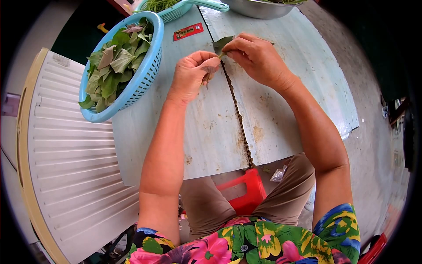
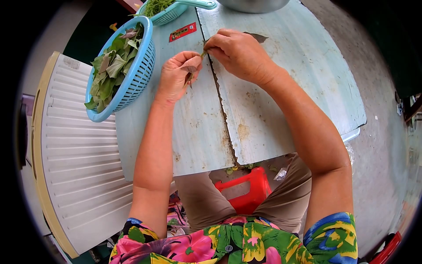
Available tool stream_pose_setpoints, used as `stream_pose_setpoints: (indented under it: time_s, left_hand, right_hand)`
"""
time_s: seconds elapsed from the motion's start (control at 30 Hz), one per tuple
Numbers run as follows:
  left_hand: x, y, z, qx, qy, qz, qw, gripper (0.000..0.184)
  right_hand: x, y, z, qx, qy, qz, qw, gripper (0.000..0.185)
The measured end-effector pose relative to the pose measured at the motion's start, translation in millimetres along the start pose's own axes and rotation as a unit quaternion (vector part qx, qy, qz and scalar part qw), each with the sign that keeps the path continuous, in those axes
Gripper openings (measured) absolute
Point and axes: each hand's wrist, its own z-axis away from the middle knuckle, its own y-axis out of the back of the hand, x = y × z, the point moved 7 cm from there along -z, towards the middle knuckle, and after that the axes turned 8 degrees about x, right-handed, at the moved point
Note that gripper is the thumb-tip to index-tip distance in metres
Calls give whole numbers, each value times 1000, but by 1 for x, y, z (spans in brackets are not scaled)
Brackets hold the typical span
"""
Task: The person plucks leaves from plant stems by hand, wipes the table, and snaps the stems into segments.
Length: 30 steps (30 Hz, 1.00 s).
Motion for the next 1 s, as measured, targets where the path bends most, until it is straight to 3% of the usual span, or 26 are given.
stream_pose_setpoints:
  time_s: [0.1, 0.17, 0.2, 0.27, 0.3, 0.4, 0.47, 0.67, 1.0]
  left_hand:
    - [-1, 0, 1, -39, 7, -16, 999, 10]
    - [-1, -1, 4, -52, 27, 19, 998, 10]
    - [-1, 1, 4, -52, 27, 19, 998, 10]
    - [-3, -2, 6, -103, 42, 41, 993, 8]
    - [-2, -3, 6, -103, 42, 41, 993, 8]
    - [1, -8, 9, -129, 39, 92, 987, 9]
    - [-4, -2, 8, -70, 60, 106, 990, 9]
    - [4, -7, 7, -89, 20, 127, 988, 12]
    - [1, -1, -1, -61, 10, 161, 985, 10]
  right_hand:
    - [7, -8, 3, -69, -52, -58, 995, 8]
    - [21, -22, 13, -140, -231, -253, 929, 11]
    - [20, -19, 12, -140, -231, -253, 929, 11]
    - [18, -27, 20, -213, -355, -347, 841, 15]
    - [16, -27, 21, -213, -355, -347, 842, 15]
    - [-3, -41, 31, -235, -442, -562, 658, 17]
    - [-14, -44, 36, -229, -469, -578, 627, 16]
    - [-5, -36, 28, -245, -417, -622, 616, 17]
    - [-1, -37, 31, -243, -437, -569, 653, 31]
